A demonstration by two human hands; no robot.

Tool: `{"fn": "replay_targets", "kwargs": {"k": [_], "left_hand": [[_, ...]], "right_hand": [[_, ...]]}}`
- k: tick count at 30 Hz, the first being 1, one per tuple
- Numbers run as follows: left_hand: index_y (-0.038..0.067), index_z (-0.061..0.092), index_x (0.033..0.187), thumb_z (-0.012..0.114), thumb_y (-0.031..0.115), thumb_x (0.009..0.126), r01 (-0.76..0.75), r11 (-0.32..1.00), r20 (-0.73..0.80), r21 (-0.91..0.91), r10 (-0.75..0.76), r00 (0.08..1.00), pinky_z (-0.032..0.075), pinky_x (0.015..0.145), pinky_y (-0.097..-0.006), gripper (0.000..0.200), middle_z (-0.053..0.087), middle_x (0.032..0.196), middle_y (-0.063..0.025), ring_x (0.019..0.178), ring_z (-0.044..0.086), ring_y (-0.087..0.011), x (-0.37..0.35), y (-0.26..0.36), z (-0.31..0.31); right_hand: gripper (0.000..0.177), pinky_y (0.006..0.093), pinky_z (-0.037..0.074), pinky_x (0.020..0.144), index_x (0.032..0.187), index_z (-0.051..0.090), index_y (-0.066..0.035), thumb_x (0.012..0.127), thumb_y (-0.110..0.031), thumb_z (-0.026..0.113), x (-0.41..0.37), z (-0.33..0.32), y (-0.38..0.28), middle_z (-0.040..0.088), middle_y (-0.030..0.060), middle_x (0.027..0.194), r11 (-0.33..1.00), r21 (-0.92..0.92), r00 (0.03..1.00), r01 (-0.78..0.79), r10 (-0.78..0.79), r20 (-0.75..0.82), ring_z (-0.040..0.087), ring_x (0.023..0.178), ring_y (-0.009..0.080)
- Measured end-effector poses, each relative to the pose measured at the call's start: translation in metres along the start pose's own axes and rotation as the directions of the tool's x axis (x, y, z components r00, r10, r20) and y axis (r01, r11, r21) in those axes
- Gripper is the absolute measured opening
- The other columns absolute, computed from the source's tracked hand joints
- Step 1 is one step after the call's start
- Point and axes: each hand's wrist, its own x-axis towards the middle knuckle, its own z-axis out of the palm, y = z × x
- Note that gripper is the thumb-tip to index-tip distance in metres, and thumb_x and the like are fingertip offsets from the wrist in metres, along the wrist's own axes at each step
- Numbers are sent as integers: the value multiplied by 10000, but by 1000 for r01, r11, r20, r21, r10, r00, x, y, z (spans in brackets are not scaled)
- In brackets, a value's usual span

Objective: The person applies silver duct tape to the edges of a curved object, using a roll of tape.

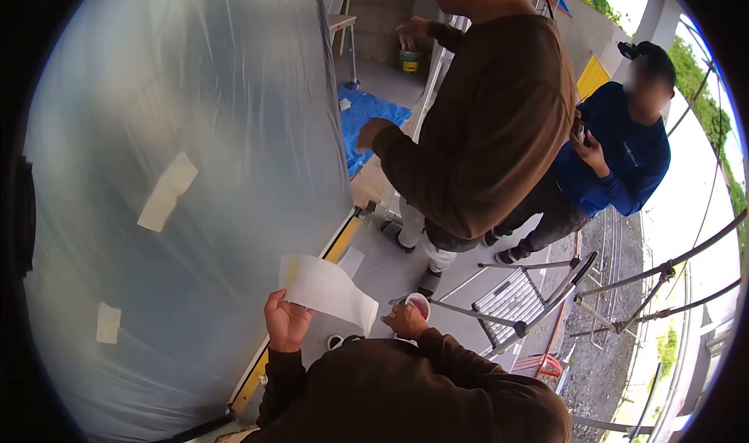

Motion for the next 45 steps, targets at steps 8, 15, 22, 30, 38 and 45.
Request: {"fn": "replay_targets", "kwargs": {"k": [8, 15, 22, 30, 38, 45], "left_hand": [[46, 562, 1292, 530, 230, 914, 4, 1000, 117, 12, -6, 993, 414, 1034, -489, 421, 622, 1295, -102, 1184, 581, -288, 7, 18, 17], [-1, 527, 1293, 510, 207, 931, 95, 990, 84, -105, -87, 993, 402, 1055, -491, 418, 597, 1302, -156, 1201, 558, -312, 21, 18, 5], [-4, 533, 1274, 507, 189, 941, 104, 993, 111, -60, -97, 989, 417, 1047, -483, 386, 597, 1291, -166, 1204, 556, -311, 23, 17, 44], [-23, 518, 1251, 510, 187, 953, 175, 978, 198, -114, -151, 969, 421, 1065, -492, 364, 596, 1283, -174, 1226, 550, -319, 33, 25, 60], [-60, 532, 1193, 439, 157, 991, 303, 938, 362, -166, -228, 904, 442, 1062, -482, 311, 607, 1259, -213, 1200, 574, -339, 39, 50, 70], [-103, 505, 1217, 362, 173, 1030, 330, 937, 409, -117, -257, 876, 451, 1064, -458, 364, 582, 1278, -238, 1206, 568, -345, 53, 57, 108]], "right_hand": [[192, 443, 517, 713, 851, 701, -19, 790, -201, 714, 11, 1, 6, 661, 182, 752, 970, 135, 965, 202, -173, -199, 657, 762, 372], [281, 450, 510, 764, 750, 701, 3, 756, -270, 769, 5, 11, 2, 657, 212, 822, 998, -57, 995, -38, 33, -89, 652, 834, 384], [93, 436, 505, 807, 811, 658, -35, 725, -70, 648, -2, 11, 11, 621, 223, 953, 993, 107, 991, 50, -36, -127, 617, 944, 375], [164, 387, 527, 727, 865, 708, -4, 791, -148, 731, -8, -7, -14, 686, 139, 750, 992, 129, 997, 3, 6, -72, 678, 757, 302], [866, 467, 396, 1065, 1493, 396, -41, 817, -416, 786, 1, -21, -11, 437, 286, 1473, 974, 172, 956, 149, -98, -277, 506, 1300, 356], [836, 427, 456, 974, 1396, 541, -91, 757, -562, 804, 36, -70, -90, 555, 217, 1347, 906, 188, 923, 380, -385, -10, 590, 1117, 303]]}}
